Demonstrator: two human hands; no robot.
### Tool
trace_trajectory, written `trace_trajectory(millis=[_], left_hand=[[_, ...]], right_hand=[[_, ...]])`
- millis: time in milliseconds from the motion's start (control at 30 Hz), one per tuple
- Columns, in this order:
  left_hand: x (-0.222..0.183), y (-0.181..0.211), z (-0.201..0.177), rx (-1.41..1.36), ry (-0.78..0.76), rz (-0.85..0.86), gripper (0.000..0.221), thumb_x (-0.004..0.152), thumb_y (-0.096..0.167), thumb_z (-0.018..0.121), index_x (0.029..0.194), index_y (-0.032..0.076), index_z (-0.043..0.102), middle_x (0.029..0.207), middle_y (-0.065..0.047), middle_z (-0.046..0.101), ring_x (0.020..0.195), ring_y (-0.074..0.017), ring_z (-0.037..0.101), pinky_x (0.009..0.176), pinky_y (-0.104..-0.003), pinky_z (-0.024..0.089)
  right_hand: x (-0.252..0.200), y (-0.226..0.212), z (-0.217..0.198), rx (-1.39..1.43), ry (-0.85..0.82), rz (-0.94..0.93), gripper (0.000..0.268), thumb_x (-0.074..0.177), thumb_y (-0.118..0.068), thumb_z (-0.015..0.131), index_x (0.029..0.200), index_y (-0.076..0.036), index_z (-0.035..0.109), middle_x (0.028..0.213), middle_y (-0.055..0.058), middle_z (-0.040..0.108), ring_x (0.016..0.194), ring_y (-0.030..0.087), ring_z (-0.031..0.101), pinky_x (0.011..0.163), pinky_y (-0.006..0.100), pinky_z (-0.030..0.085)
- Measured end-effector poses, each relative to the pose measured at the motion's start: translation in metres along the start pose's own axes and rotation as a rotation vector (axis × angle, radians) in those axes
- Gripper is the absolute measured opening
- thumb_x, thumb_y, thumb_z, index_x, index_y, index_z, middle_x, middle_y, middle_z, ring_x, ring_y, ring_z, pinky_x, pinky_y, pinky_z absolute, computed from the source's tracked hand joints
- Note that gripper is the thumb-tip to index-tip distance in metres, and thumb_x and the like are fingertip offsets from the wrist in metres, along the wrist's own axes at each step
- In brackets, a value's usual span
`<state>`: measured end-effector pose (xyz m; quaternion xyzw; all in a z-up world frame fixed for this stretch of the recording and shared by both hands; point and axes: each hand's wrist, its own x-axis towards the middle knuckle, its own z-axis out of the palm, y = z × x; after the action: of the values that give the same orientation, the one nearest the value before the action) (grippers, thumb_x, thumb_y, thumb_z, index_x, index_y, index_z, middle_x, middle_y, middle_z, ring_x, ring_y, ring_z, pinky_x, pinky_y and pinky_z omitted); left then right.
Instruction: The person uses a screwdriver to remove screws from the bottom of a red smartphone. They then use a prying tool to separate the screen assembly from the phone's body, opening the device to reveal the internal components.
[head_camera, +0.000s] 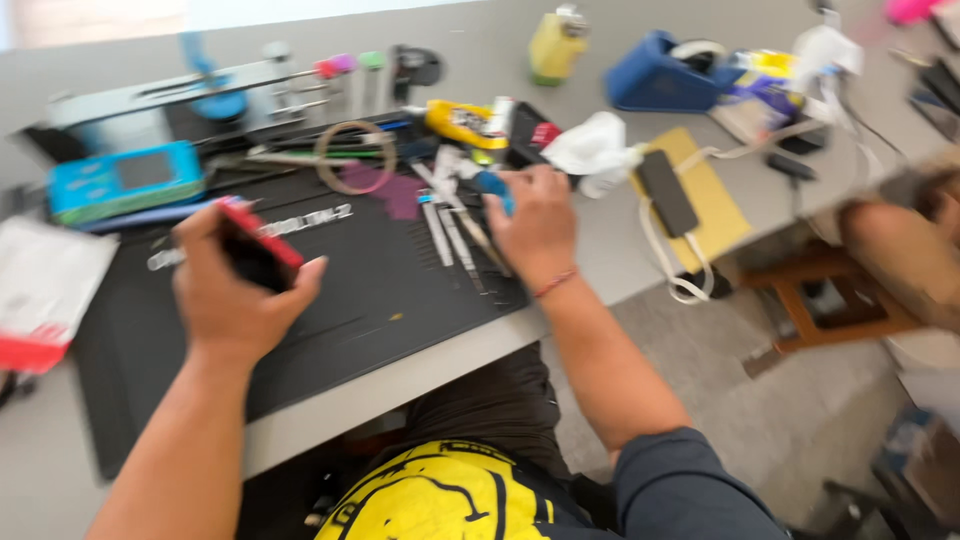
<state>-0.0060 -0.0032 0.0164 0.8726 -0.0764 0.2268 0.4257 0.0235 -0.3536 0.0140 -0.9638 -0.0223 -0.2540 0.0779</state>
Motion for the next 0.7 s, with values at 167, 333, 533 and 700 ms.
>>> trace_trajectory(millis=[167, 333, 533, 700], left_hand=[[0.002, 0.020, -0.004, -0.140, -0.049, -0.009, 0.079, 0.074, 0.014, 0.094, 0.133, -0.001, 0.043, 0.107, -0.012, 0.061, 0.092, -0.0261, 0.063, 0.091, -0.038, 0.050], [-0.001, 0.018, -0.002, -0.134, -0.048, 0.003, 0.079, 0.076, 0.010, 0.094, 0.132, -0.005, 0.041, 0.113, -0.017, 0.059, 0.096, -0.0284, 0.064, 0.091, -0.040, 0.051], [0.004, 0.022, -0.003, -0.158, -0.025, -0.038, 0.078, 0.075, 0.012, 0.092, 0.133, -0.001, 0.042, 0.107, -0.014, 0.061, 0.090, -0.0253, 0.062, 0.088, -0.036, 0.050], [0.003, 0.018, -0.004, -0.102, -0.026, -0.070, 0.081, 0.069, 0.020, 0.094, 0.130, 0.002, 0.044, 0.107, -0.009, 0.059, 0.090, -0.0237, 0.059, 0.087, -0.038, 0.049]], right_hand=[[-0.009, -0.032, -0.024, -0.028, 0.096, -0.067, 0.051, 0.092, -0.041, 0.073, 0.126, -0.004, 0.063, 0.113, 0.017, 0.056, 0.097, 0.036, 0.055, 0.087, 0.047, 0.047], [-0.034, -0.055, -0.011, -0.052, -0.083, -0.133, 0.072, 0.088, -0.066, 0.071, 0.127, -0.006, 0.060, 0.094, 0.012, 0.055, 0.084, 0.031, 0.053, 0.071, 0.039, 0.048], [-0.037, -0.051, 0.010, 0.132, -0.087, -0.068, 0.043, 0.090, -0.026, 0.071, 0.128, -0.005, 0.063, 0.100, 0.012, 0.061, 0.088, 0.033, 0.059, 0.078, 0.044, 0.051], [-0.043, -0.063, 0.004, 0.022, -0.118, -0.085, 0.051, 0.086, -0.016, 0.073, 0.134, -0.004, 0.061, 0.105, 0.010, 0.057, 0.096, 0.032, 0.059, 0.076, 0.042, 0.055]])
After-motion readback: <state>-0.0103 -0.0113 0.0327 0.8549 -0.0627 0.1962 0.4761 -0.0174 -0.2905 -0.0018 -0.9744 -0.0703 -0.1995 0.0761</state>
